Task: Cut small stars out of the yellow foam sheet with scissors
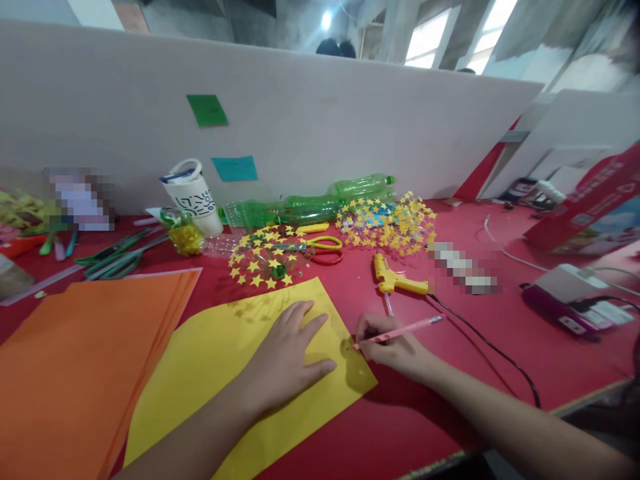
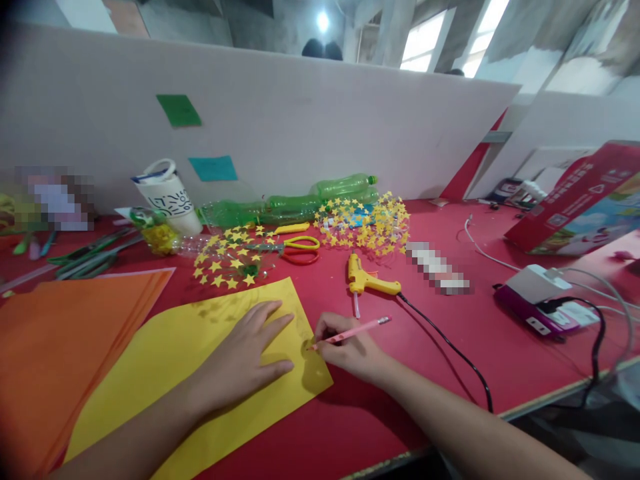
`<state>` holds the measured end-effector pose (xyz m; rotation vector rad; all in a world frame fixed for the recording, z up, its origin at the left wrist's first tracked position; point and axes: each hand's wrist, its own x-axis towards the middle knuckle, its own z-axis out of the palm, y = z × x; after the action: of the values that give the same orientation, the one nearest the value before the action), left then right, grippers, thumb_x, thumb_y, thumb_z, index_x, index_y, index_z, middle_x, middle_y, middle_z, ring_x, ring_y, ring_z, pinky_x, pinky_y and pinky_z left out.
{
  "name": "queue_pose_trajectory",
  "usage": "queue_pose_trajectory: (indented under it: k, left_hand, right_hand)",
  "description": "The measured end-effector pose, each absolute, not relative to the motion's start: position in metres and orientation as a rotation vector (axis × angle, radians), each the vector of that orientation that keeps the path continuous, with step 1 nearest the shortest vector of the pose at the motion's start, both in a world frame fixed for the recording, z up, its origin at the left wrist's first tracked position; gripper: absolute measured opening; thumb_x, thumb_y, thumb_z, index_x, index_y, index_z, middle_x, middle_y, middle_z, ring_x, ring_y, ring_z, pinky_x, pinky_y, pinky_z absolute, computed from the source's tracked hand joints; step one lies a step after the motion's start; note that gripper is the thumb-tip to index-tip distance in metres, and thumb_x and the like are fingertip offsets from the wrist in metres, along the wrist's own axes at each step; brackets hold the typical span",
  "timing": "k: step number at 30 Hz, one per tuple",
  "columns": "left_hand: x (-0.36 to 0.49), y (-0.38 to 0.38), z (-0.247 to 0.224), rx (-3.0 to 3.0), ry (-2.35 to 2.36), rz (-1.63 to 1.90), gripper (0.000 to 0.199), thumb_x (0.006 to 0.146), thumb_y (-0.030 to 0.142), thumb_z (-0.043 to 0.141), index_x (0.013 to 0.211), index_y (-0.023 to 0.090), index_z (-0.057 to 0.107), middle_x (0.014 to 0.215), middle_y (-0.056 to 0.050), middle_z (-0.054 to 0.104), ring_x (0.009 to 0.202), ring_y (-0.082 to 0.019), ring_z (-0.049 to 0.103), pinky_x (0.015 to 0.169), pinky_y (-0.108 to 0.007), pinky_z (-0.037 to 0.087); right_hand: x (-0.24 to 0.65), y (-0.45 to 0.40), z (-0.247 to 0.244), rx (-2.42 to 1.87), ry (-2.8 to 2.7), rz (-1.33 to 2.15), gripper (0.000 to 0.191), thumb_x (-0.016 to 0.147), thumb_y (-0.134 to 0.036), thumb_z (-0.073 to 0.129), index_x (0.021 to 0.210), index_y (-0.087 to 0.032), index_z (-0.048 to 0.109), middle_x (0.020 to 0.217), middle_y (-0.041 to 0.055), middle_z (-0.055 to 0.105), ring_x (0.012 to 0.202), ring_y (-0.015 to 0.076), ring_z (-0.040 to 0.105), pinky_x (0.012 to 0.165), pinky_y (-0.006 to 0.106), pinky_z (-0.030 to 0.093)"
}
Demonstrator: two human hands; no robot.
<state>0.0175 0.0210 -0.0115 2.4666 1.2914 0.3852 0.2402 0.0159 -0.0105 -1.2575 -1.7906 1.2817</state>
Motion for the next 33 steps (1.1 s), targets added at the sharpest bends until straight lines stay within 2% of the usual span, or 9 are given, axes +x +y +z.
queue_pose_trajectory:
  k: [16, 22, 33]
  left_hand:
    - [0.019, 0.021, -0.011, 2.481, 1.31, 0.359, 0.062, 0.073, 0.056, 0.047, 0.127, 0.028, 0.038, 0.138, -0.007, 0.025, 0.126, -0.028, 0.021, 0.101, -0.044, 0.023]
    - [0.019, 0.021, -0.012, 2.49, 1.31, 0.35, 0.061, 0.073, 0.055, 0.048, 0.128, 0.029, 0.036, 0.139, -0.007, 0.024, 0.127, -0.027, 0.02, 0.101, -0.043, 0.023]
    - [0.019, 0.022, -0.013, 2.481, 1.311, 0.373, 0.062, 0.073, 0.054, 0.049, 0.128, 0.029, 0.037, 0.139, -0.006, 0.025, 0.126, -0.028, 0.021, 0.101, -0.044, 0.024]
  right_hand:
    - [0.243, 0.015, -0.011, -1.182, -1.968, 1.207, 0.006, 0.067, -0.008, 0.054, 0.065, -0.014, 0.053, 0.056, -0.003, 0.05, 0.051, 0.0069, 0.04, 0.044, 0.016, 0.027]
    - [0.241, 0.016, -0.016, -1.191, -1.872, 1.23, 0.005, 0.072, -0.012, 0.05, 0.068, -0.015, 0.049, 0.056, -0.0036, 0.047, 0.051, 0.0073, 0.038, 0.045, 0.017, 0.026]
    - [0.243, 0.017, -0.021, -1.185, -1.897, 1.132, 0.007, 0.072, -0.012, 0.048, 0.066, -0.016, 0.046, 0.055, -0.0044, 0.045, 0.05, 0.0072, 0.038, 0.045, 0.018, 0.026]
